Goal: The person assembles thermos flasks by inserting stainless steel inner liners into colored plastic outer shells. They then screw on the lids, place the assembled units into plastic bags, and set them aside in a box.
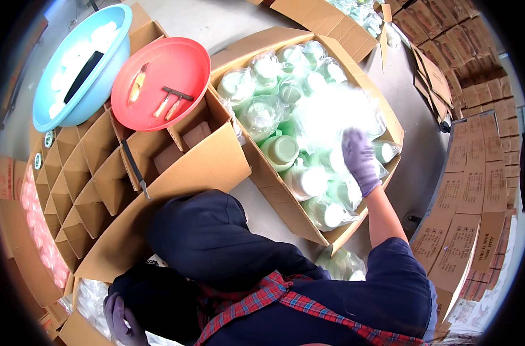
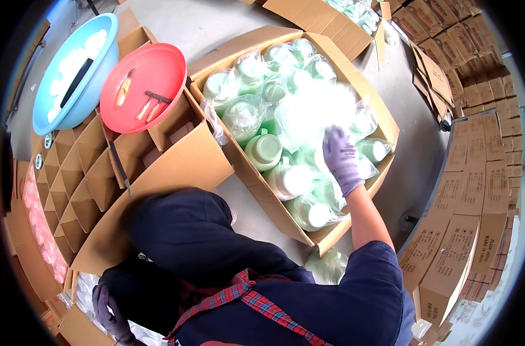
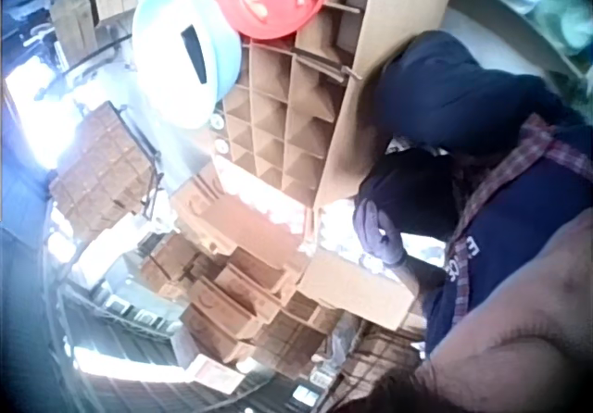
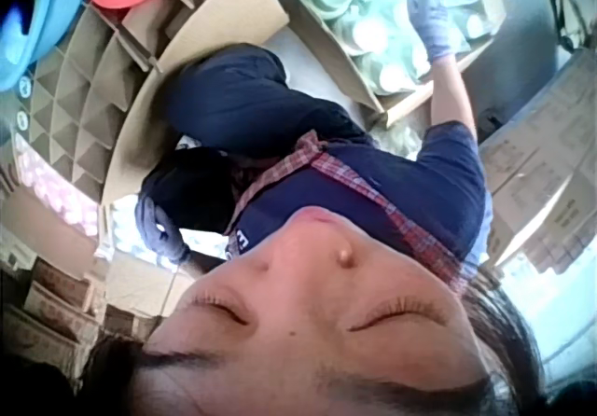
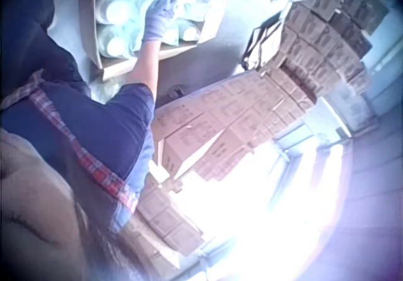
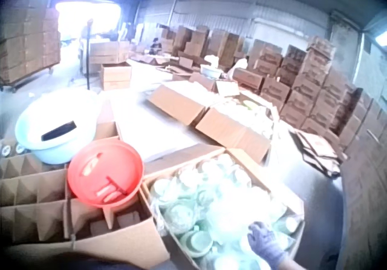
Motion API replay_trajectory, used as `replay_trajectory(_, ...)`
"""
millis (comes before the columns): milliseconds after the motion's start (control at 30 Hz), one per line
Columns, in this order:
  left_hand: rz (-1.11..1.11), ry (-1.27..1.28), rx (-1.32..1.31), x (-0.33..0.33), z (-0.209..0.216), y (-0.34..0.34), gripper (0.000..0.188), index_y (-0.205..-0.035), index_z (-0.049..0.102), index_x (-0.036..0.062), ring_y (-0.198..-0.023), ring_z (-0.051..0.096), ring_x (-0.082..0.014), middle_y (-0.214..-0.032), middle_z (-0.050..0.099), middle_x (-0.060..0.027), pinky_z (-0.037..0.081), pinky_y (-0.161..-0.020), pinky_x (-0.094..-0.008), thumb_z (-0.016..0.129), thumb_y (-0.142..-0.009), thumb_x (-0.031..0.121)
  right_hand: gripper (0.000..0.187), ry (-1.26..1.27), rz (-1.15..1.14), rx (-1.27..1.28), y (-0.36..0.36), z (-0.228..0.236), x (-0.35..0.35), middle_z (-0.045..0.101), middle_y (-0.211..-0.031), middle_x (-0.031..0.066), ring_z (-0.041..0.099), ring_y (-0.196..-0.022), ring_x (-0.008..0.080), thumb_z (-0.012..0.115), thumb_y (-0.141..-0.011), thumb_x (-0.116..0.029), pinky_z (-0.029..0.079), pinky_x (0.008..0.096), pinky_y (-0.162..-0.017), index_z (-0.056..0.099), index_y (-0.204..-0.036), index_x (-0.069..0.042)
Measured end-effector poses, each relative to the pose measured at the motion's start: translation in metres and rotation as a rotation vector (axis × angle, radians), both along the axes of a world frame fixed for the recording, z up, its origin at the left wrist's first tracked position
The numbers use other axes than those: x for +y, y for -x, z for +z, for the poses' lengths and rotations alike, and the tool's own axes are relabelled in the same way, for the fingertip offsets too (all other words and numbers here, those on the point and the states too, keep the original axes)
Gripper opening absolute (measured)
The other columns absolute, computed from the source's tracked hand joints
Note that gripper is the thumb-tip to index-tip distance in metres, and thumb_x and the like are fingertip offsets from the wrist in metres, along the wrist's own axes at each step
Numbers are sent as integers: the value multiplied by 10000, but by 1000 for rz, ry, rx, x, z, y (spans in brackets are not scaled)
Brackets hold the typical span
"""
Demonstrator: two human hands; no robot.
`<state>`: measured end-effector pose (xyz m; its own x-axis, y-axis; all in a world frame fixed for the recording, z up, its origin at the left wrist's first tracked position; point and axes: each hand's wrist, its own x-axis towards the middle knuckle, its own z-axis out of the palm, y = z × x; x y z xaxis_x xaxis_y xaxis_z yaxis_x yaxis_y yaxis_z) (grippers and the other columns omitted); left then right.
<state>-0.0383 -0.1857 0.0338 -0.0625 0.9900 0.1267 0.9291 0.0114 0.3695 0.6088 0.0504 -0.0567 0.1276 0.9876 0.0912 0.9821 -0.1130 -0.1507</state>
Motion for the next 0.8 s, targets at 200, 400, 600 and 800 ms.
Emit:
replay_trajectory(200,-9,10,92,-9,5,-4,295,-1215,632,-29,-1169,603,-391,-1223,649,-208,453,-1027,-460,560,-930,-14,492,-18,-106,-170,41,4,3,622,-1172,154,677,-951,343,659,-864,-278,553,470,-789,561,-1301,-75)
replay_trajectory(400,4,-20,106,-7,17,-10,263,-1205,639,-38,-1185,597,-393,-1234,650,-207,443,-1047,-462,551,-966,29,264,798,37,20,118,-80,148,722,-1071,197,695,-1015,344,619,-792,-146,542,417,-896,751,-986,-25)
replay_trajectory(600,83,14,144,-48,11,0,259,-1207,637,-56,-1214,596,-383,-1240,659,-198,450,-1048,-443,541,-969,-21,352,895,35,126,105,-166,188,711,-1133,197,694,-1011,301,682,-802,-257,542,417,-861,752,-1082,-54)
replay_trajectory(800,138,-41,168,-54,24,1,258,-1197,638,-73,-1209,601,-375,-1222,672,-199,436,-1059,-438,530,-968,-20,346,679,365,-263,87,-113,168,693,-1117,232,671,-1039,365,591,-784,-212,512,427,-916,734,-1031,-18)
